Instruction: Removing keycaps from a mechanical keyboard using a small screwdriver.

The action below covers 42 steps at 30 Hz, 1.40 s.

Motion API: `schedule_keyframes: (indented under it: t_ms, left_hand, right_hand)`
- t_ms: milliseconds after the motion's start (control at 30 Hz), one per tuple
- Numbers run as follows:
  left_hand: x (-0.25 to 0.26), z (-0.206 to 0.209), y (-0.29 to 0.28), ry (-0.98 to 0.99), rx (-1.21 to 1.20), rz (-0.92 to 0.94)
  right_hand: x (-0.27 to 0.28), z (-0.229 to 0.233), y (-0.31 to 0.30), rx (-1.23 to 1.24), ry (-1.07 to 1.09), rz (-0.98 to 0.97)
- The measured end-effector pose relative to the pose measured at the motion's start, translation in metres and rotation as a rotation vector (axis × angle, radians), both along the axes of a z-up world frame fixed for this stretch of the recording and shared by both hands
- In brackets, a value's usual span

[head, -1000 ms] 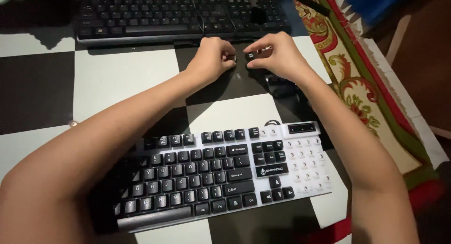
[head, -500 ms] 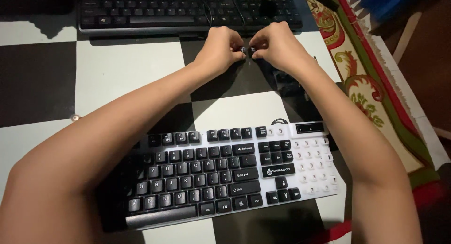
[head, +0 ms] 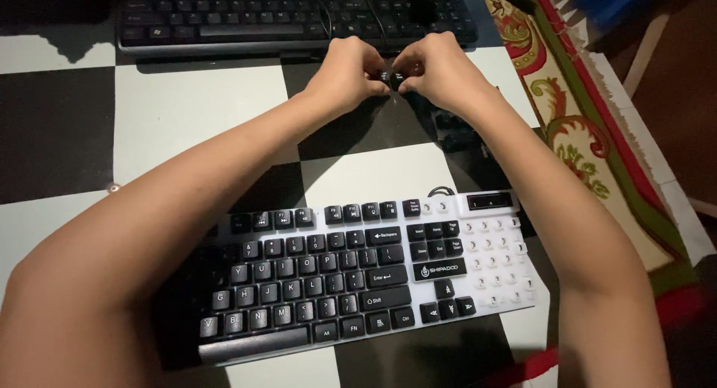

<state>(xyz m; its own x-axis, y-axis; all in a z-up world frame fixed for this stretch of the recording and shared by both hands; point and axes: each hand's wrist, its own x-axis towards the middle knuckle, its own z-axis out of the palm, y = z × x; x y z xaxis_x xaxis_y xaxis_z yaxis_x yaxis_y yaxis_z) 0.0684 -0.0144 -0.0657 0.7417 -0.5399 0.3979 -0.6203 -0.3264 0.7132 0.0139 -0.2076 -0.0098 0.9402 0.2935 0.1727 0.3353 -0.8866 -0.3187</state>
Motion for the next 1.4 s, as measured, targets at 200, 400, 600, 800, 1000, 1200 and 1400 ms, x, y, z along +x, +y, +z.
schedule_keyframes:
  t_ms: [200,400,600,800,1000,1200,1400]
  left_hand:
    - [-0.029,0.025,0.023,-0.266,-0.090,-0.003]
    - [-0.110,0.055,0.035,0.033,0.381,-0.336]
    - [-0.198,0.036,0.046,-0.167,0.567,-0.218]
    - [-0.209,0.035,0.049,-0.209,0.606,-0.133]
    - [-0.208,0.034,0.047,-0.209,0.634,-0.131]
    - [-0.205,0.035,0.047,-0.176,0.669,-0.150]
    - [-0.204,0.033,0.047,-0.167,0.641,-0.151]
  right_hand:
    - [-0.050,0.040,-0.004,0.065,-0.115,0.049]
    - [-0.136,0.058,0.011,0.002,0.349,0.040]
    - [-0.174,0.055,0.049,-0.030,0.379,0.071]
    - [-0.165,0.048,0.043,-0.025,0.294,0.194]
    - [-0.142,0.058,0.053,-0.149,0.631,0.174]
    - [-0.132,0.052,0.056,-0.282,0.613,0.325]
    - [-0.133,0.061,0.066,-0.353,0.675,0.293]
